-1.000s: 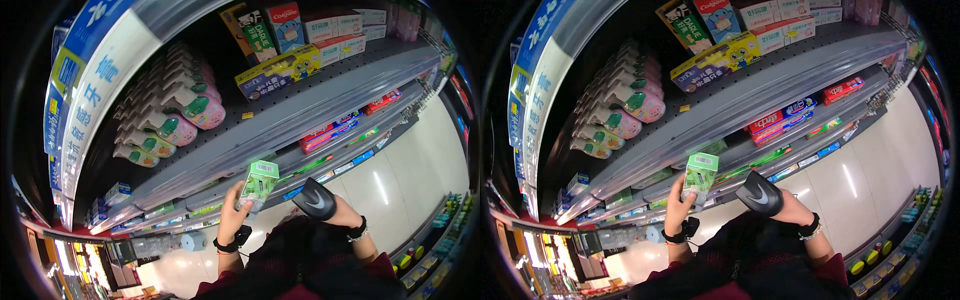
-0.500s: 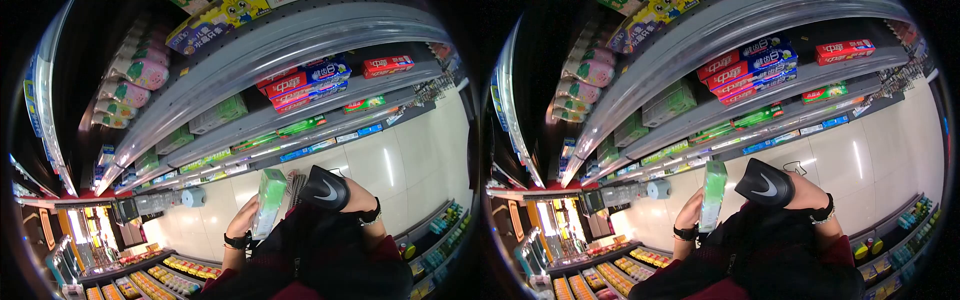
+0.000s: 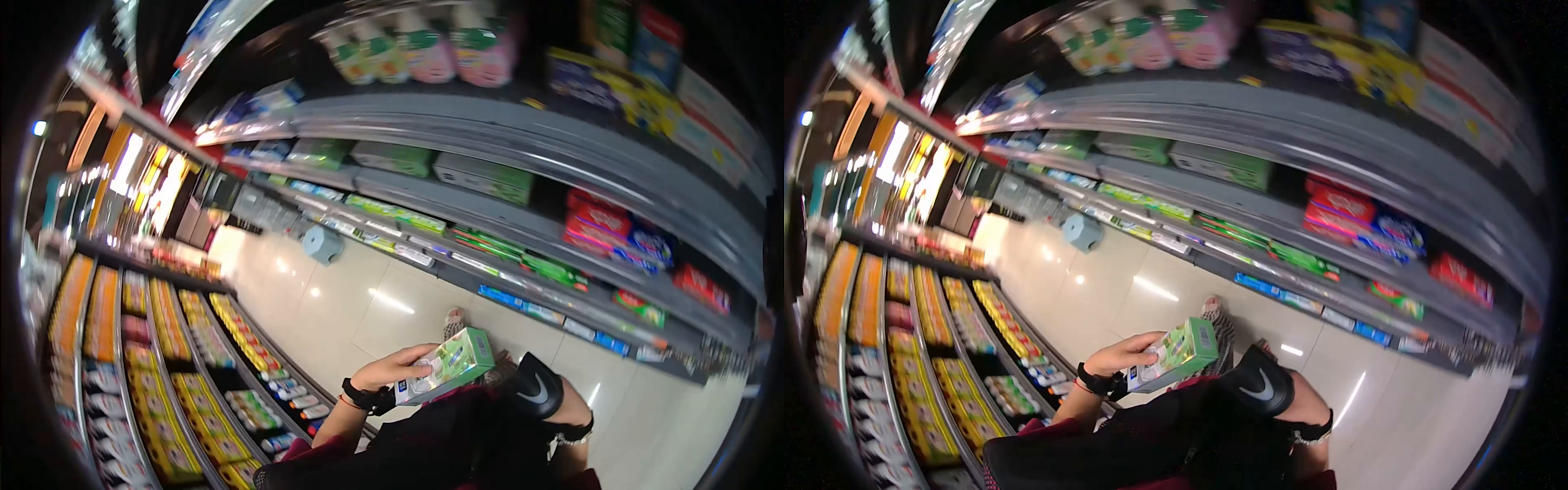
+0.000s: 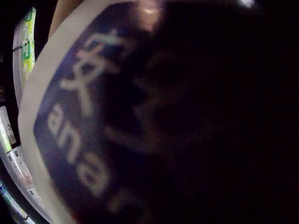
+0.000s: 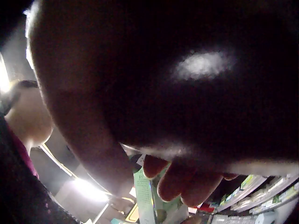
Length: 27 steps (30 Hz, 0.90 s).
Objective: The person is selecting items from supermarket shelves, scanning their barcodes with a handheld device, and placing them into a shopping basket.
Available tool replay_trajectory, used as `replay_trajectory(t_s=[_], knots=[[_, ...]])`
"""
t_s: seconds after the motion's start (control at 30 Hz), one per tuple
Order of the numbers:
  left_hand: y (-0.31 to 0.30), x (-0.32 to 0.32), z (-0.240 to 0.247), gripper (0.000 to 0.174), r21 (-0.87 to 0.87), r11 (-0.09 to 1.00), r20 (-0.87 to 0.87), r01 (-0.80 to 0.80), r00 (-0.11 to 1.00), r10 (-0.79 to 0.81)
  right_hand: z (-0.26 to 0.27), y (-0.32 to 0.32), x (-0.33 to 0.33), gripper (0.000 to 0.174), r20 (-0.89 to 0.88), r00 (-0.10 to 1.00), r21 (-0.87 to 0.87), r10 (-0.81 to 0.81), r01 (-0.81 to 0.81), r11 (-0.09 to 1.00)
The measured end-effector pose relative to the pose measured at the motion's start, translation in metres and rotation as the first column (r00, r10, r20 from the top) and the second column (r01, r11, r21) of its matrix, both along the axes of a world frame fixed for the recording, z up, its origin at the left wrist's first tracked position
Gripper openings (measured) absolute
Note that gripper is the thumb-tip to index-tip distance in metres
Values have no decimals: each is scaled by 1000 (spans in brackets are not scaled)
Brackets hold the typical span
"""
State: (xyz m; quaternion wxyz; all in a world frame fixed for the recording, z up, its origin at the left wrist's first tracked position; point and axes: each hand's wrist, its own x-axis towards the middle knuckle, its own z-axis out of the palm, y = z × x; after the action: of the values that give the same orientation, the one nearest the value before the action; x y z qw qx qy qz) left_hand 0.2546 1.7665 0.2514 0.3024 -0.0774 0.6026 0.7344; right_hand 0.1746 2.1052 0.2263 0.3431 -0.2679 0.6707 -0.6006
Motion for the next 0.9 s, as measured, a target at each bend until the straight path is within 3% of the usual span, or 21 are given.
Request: replay_trajectory(t_s=[0.2, 0.23, 0.27, 0.33, 0.5, 0.63, 0.73, 0.77, 0.83, 0.9], knots=[[-21, 71, -17, 55, 16, 977, -15, -214, 977, 215, -16, -46, -16, 40, -166, 914, 57, 371, -366, 929], [-25, 85, -20, 55, -15, 961, -28, -275, 961, 274, -6, -60, -19, 43, -64, 910, 91, 410, -404, 910], [-29, 98, -22, 55, -7, 949, -43, -314, 949, 314, -12, -73, -21, 43, -78, 891, 101, 447, -439, 893], [-38, 126, -25, 55, 20, 896, -7, -443, 896, 443, -30, -102, -19, 46, 29, 890, -27, 455, -455, 890], [-68, 183, -46, 53, 11, 745, -66, -667, 743, 666, -15, -196, -17, 59, 226, 818, -92, 529, -523, 848], [-101, 216, -61, 51, 35, 569, -48, -821, 568, 822, 1, -292, -1, 73, 44, 779, -32, 626, -625, 780], [-137, 228, -73, 51, 18, 507, -23, -862, 506, 862, -4, -368, 2, 70, -348, 595, 32, 724, -764, 644], [-151, 232, -80, 55, -5, 489, -13, -872, 489, 872, -2, -392, 4, 70, -359, 578, 41, 733, -775, 631], [-178, 235, -91, 56, 12, 461, -30, -887, 460, 887, 28, -449, 19, 69, -101, 588, -44, 803, -809, 587], [-200, 243, -100, 56, 18, 444, -63, -896, 442, 895, 8, -489, 25, 71, -110, 514, 4, 851, -856, 517]])
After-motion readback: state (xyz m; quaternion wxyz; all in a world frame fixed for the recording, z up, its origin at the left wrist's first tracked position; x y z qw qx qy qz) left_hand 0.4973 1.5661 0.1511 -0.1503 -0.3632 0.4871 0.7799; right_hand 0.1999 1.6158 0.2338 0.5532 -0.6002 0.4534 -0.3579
